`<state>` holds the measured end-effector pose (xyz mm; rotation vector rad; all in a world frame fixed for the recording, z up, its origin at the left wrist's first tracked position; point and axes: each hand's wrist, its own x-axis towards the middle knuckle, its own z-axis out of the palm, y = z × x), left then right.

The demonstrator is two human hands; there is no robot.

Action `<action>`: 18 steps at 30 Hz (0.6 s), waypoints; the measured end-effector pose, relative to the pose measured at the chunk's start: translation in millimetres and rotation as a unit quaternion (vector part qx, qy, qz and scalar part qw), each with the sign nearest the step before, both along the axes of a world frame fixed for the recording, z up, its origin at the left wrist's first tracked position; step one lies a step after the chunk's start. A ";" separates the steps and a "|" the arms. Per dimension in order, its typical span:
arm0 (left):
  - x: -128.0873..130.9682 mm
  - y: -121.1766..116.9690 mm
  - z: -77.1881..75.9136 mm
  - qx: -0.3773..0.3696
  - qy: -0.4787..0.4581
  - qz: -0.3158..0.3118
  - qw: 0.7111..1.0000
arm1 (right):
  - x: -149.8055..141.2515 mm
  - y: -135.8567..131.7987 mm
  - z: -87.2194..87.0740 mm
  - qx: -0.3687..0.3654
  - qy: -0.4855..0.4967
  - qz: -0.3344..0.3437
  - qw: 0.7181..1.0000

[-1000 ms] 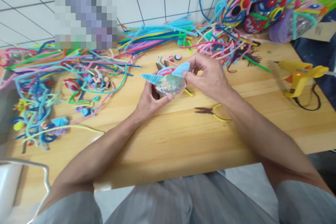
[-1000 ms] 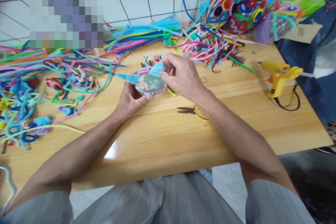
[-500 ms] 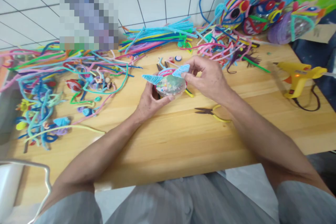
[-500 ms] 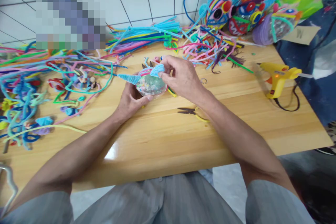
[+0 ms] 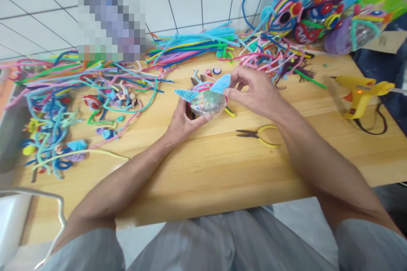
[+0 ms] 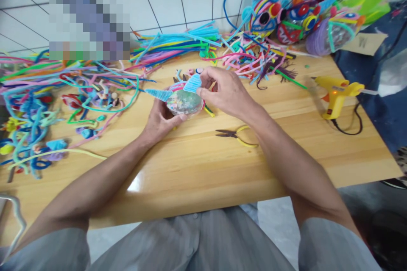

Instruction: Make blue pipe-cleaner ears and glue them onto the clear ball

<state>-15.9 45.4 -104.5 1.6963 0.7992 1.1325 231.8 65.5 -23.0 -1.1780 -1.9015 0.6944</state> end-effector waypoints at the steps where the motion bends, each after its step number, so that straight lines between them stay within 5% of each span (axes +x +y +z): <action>1: 0.3 -0.1 0.5 -0.004 0.000 0.001 1.000 | -0.7 -0.1 -0.9 0.003 -0.009 -0.006 1.000; 12: 2.5 0.1 4.5 -0.017 0.002 0.009 1.000 | -9.1 -3.2 -3.2 -0.001 -0.017 -0.021 1.000; 18: -4.4 3.0 -7.8 0.006 0.020 0.004 1.000 | -6.3 0.3 -6.2 -0.019 0.016 0.007 1.000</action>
